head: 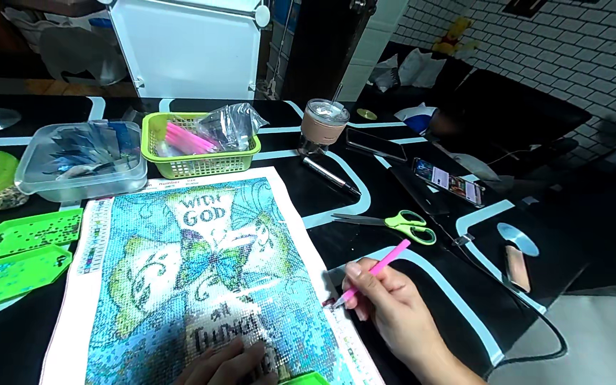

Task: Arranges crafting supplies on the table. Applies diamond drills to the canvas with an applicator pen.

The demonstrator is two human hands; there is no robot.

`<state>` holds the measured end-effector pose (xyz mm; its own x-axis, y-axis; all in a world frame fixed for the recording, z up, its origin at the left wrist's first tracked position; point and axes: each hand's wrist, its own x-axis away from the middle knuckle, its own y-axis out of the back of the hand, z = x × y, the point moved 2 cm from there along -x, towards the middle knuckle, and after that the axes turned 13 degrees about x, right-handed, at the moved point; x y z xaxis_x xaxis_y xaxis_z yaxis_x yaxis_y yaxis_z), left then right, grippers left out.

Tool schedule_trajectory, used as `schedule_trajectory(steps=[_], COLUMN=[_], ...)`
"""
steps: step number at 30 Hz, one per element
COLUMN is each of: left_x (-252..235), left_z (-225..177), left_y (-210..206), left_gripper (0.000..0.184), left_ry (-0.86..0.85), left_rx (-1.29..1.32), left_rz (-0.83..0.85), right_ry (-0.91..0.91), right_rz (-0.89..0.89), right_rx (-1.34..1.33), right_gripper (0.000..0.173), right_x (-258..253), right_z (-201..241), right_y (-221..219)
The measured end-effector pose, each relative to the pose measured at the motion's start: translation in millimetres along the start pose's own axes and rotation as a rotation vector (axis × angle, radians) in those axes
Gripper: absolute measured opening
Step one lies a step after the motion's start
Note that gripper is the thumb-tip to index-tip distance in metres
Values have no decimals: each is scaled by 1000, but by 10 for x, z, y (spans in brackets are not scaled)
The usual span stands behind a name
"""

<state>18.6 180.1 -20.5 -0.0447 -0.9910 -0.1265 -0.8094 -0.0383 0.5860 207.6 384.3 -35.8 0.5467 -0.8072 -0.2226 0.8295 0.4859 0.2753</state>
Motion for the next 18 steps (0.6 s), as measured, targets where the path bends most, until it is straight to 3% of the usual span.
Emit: schedule_trajectory(steps=[2,8,12,18], left_x=[5,25,29,24], left_z=[4,-3,-6,-2], left_y=[-7,-15,-24,-47], left_gripper=[48,46,44,42], left_ry=[-5,1,-11,-18], left_rx=[1,-14,-26,-40], left_rz=[-4,-11,-24,-54], right_ry=[-76,54,117,276], right_rz=[-21,97,200,204], right_rx=[-105,-34,68,221], right_gripper=[30,11,19,26], right_x=[-3,319,498,530], right_z=[47,318,351,318], right_y=[7,-177,-306,-421])
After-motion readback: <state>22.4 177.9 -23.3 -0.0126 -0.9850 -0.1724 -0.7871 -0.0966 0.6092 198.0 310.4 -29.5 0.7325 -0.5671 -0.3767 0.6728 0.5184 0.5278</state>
